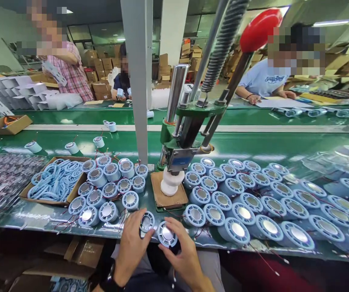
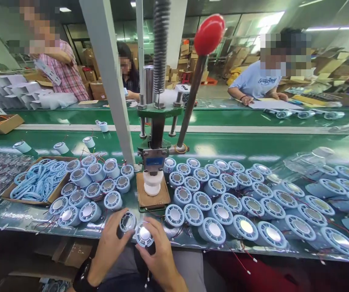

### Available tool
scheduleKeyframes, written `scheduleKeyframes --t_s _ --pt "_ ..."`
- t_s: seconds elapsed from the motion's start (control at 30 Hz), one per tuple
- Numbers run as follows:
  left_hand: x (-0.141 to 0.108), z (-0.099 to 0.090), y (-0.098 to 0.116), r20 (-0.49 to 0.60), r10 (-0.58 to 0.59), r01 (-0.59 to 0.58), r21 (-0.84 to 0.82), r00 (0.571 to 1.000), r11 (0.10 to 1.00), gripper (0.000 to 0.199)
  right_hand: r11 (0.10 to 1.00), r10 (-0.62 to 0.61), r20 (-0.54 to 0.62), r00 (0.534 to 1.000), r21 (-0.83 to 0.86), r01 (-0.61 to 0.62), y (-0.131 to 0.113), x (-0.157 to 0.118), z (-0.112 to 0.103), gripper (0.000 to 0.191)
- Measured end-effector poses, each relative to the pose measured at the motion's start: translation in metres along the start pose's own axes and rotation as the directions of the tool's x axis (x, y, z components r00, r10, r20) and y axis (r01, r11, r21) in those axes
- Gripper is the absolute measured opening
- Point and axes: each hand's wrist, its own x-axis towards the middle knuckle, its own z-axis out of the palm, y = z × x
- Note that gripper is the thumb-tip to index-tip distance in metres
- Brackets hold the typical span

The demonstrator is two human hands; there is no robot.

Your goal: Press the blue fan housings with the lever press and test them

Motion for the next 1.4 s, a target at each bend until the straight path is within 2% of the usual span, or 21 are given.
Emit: scheduleKeyframes --t_s 0.03,0.1,0.17,0.23,0.3,0.4,0.53,0.7,0.77,0.9,1.0,1.07,1.1,1.13,1.17,1.2,1.23,1.3,1.33,1.37,1.4 --pt "0.001 -0.004 0.004 0.02 0.002 -0.001 -0.041 1.0 0.999 0.054 1.0 0.01 0.004 1.0 0.008 -0.01 0.0 -0.001 0.001 0.05" --pt "0.006 -0.015 0.013 0.122 0.108 -0.096 -0.1 0.987 0.99 0.065 0.999 0.037 0.002 0.999 0.02 -0.038 -0.001 -0.004 0.005 0.054" --pt "0.012 -0.026 0.023 0.257 0.28 -0.256 -0.123 0.925 0.959 0.075 0.997 0.077 -0.005 0.997 0.032 -0.076 -0.001 -0.005 0.009 0.058" --pt "0.019 -0.034 0.032 0.364 0.387 -0.369 -0.122 0.847 0.922 0.083 0.993 0.11 -0.011 0.994 0.047 -0.11 -0.001 -0.005 0.014 0.062" --pt "0.026 -0.037 0.037 0.433 0.412 -0.405 -0.114 0.801 0.907 0.09 0.991 0.127 -0.023 0.992 0.054 -0.125 -0.001 -0.006 0.018 0.066" --pt "0.033 -0.038 0.041 0.478 0.402 -0.392 -0.126 0.781 0.911 0.093 0.992 0.121 -0.055 0.991 0.037 -0.119 -0.002 -0.008 0.023 0.067" --pt "0.037 -0.041 0.043 0.49 0.361 -0.321 -0.167 0.794 0.932 0.092 0.993 0.104 -0.105 0.989 -0.046 -0.11 -0.002 -0.012 0.029 0.069" --pt "0.032 -0.038 0.037 0.494 0.274 -0.156 -0.267 0.825 0.951 0.096 0.984 0.113 -0.131 0.985 -0.121 -0.129 -0.002 -0.017 0.036 0.076" --pt "0.022 -0.028 0.032 0.469 0.222 -0.086 -0.294 0.855 0.952 0.094 0.986 0.084 -0.092 0.992 -0.133 -0.096 -0.002 -0.018 0.039 0.073" --pt "-0.006 0.004 0.025 0.327 0.053 0.038 -0.266 0.943 0.963 0.07 0.975 0.034 0.001 0.999 -0.219 -0.033 -0.004 -0.021 0.038 0.073" --pt "-0.011 0.018 0.023 0.228 -0.029 0.097 -0.292 0.973 0.951 0.062 0.956 0.025 0.164 0.986 -0.293 0.025 -0.011 -0.014 0.013 0.085" --pt "-0.002 0.015 0.024 0.201 -0.045 0.108 -0.318 0.979 0.942 0.061 0.948 -0.014 0.311 0.95 -0.298 0.112 -0.021 0.009 -0.023 0.09" --pt "0.006 0.01 0.026 0.193 -0.046 0.108 -0.326 0.98 0.939 0.059 0.939 -0.051 0.339 0.94 -0.303 0.16 -0.029 0.03 -0.046 0.09" --pt "0.016 0.003 0.028 0.187 -0.043 0.104 -0.33 0.981 0.938 0.057 0.926 -0.096 0.318 0.943 -0.32 0.202 -0.04 0.057 -0.07 0.088" --pt "0.028 -0.005 0.03 0.181 -0.038 0.097 -0.331 0.983 0.939 0.055 0.906 -0.156 0.244 0.957 -0.35 0.237 -0.052 0.089 -0.096 0.083" --pt "0.041 -0.014 0.033 0.167 -0.037 0.092 -0.331 0.985 0.939 0.053 0.881 -0.237 0.121 0.964 -0.391 0.266 -0.066 0.125 -0.12 0.076" --pt "0.055 -0.021 0.036 0.147 -0.04 0.087 -0.332 0.988 0.939 0.051 0.865 -0.306 -0.011 0.952 -0.422 0.273 -0.08 0.164 -0.143 0.069" --pt "0.082 -0.031 0.043 0.108 -0.047 0.081 -0.338 0.993 0.938 0.05 0.844 -0.396 -0.211 0.894 -0.467 0.264 -0.104 0.243 -0.177 0.059" --pt "0.095 -0.032 0.046 0.095 -0.047 0.077 -0.344 0.994 0.936 0.05 0.853 -0.401 -0.311 0.861 -0.469 0.228 -0.112 0.279 -0.188 0.053" --pt "0.107 -0.031 0.05 0.088 -0.041 0.07 -0.353 0.995 0.933 0.051 0.887 -0.363 -0.35 0.864 -0.415 0.204 -0.116 0.31 -0.194 0.049" --pt "0.118 -0.028 0.053 0.087 -0.027 0.057 -0.364 0.996 0.929 0.052 0.927 -0.29 -0.347 0.892 -0.332 0.173 -0.117 0.335 -0.196 0.046"
